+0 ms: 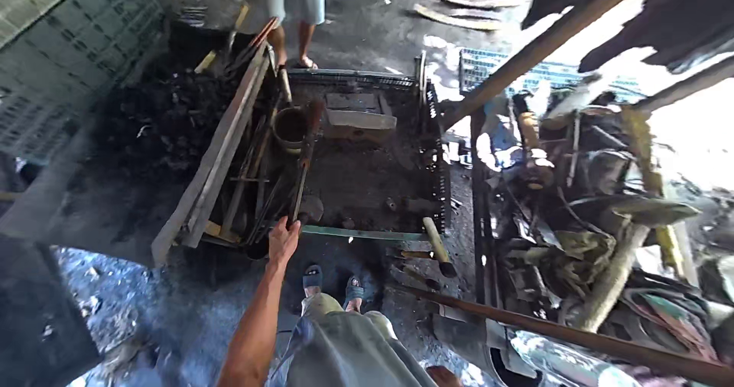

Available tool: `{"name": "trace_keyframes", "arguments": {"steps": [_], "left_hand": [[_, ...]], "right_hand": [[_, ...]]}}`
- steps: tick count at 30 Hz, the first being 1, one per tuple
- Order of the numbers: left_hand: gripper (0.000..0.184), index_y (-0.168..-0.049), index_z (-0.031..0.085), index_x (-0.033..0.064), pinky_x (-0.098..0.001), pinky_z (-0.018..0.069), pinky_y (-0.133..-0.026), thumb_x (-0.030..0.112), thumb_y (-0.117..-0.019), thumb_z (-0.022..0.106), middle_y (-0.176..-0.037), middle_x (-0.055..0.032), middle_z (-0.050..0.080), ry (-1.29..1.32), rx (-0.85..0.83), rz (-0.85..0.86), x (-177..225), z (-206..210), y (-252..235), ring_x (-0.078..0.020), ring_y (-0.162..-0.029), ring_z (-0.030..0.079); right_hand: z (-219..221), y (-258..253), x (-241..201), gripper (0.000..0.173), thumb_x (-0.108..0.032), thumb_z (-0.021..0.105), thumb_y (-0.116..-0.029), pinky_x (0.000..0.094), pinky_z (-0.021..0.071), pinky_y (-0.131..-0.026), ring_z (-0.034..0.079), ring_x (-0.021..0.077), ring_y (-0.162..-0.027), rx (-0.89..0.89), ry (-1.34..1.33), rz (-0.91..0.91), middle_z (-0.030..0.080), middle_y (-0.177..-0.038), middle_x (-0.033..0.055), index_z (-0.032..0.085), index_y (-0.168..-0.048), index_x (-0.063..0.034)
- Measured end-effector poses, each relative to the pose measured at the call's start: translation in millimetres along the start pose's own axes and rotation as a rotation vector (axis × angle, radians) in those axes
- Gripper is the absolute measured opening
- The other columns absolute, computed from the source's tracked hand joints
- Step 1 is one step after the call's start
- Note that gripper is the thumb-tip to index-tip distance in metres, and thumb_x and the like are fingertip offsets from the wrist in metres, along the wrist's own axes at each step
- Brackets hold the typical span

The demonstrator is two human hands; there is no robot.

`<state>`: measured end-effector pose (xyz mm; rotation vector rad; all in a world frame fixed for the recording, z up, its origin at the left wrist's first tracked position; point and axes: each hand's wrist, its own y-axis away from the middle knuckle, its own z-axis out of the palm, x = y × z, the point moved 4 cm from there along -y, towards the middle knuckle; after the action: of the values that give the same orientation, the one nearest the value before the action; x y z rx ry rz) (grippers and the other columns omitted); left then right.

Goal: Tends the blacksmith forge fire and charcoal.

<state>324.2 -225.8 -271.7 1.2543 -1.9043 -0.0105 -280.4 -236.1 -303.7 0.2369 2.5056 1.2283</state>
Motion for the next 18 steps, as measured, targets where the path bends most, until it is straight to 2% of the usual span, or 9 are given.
{"name": "trace_keyframes", "arguments": {"steps": [2,4,8,10,14,16,18], "left_hand": [[0.047,-0.134,0.066,0.0095,-0.0531,0.0490,-0.108,0.044,-0.1027,0.058,-0.128,-0.0151,0.069,-0.092,-0.009,-0.060,-45.6,-15.2,14.3,-0.0294,-0.123,0.065],[0.050,-0.137,0.064,0.0072,-0.0556,0.0471,-0.109,0.043,-0.1035,0.057,-0.132,-0.0177,0.067,-0.109,0.018,-0.168,-92.3,-26.7,32.1,-0.0337,-0.125,0.063],[0.050,-0.136,0.064,0.0051,-0.0602,0.0487,-0.104,0.042,-0.1034,0.058,-0.127,-0.0210,0.068,-0.079,0.141,-0.364,-160.3,-44.6,39.4,-0.0383,-0.120,0.065],[0.049,-0.138,0.062,0.0054,-0.0603,0.0493,-0.103,0.038,-0.1025,0.059,-0.127,-0.0217,0.068,-0.063,0.181,-0.433,-176.9,-50.0,25.4,-0.0392,-0.120,0.065],[0.044,-0.138,0.061,0.0058,-0.0598,0.0520,-0.100,0.026,-0.0984,0.060,-0.124,-0.0223,0.069,-0.067,0.216,-0.453,-188.1,-63.3,-30.2,-0.0387,-0.117,0.067],[0.043,-0.137,0.062,0.0074,-0.0633,0.0525,-0.097,0.027,-0.0978,0.061,-0.124,-0.0238,0.069,-0.071,0.214,-0.455,-193.9,-68.2,-61.5,-0.0414,-0.116,0.066],[0.049,-0.144,0.058,0.0099,-0.0654,0.0515,-0.097,0.029,-0.0984,0.060,-0.129,-0.0241,0.067,-0.089,0.219,-0.439,-204.1,-70.7,-92.6,-0.0433,-0.119,0.065]], "right_hand": [[-6.4,-15.0,-9.7,0.031,-0.024,0.059,-0.1018,0.0585,0.0572,-0.088,0.073,0.0341,-0.093,-0.015,-0.051,-0.039,0.074,-0.103,0.0206,0.072,-0.113,0.0013],[-10.8,-29.3,-25.3,0.031,-0.026,0.060,-0.1025,0.0588,0.0597,-0.083,0.074,0.0347,-0.088,0.003,-0.091,-0.050,0.074,-0.103,0.0203,0.071,-0.116,-0.0001],[-7.3,-39.9,-80.7,0.027,-0.024,0.062,-0.1022,0.0553,0.0607,-0.080,0.074,0.0317,-0.086,0.006,-0.095,-0.079,0.074,-0.102,0.0178,0.071,-0.115,-0.0019],[0.8,-42.3,-102.6,0.026,-0.025,0.064,-0.1016,0.0544,0.0607,-0.081,0.074,0.0299,-0.086,-0.027,-0.029,-0.109,0.075,-0.102,0.0157,0.072,-0.115,-0.0042],[23.0,-46.8,-128.0,0.026,-0.028,0.063,-0.1009,0.0539,0.0600,-0.082,0.074,0.0262,-0.086,-0.105,0.135,-0.173,0.076,-0.099,0.0112,0.073,-0.114,-0.0082],[27.9,-40.6,-139.5,0.026,-0.029,0.063,-0.1005,0.0527,0.0606,-0.082,0.074,0.0243,-0.085,-0.125,0.199,-0.193,0.076,-0.098,0.0094,0.073,-0.113,-0.0093],[29.0,-34.7,-149.6,0.026,-0.030,0.062,-0.1008,0.0533,0.0599,-0.082,0.074,0.0241,-0.086,-0.130,0.250,-0.196,0.076,-0.099,0.0091,0.074,-0.113,-0.0100]]}}
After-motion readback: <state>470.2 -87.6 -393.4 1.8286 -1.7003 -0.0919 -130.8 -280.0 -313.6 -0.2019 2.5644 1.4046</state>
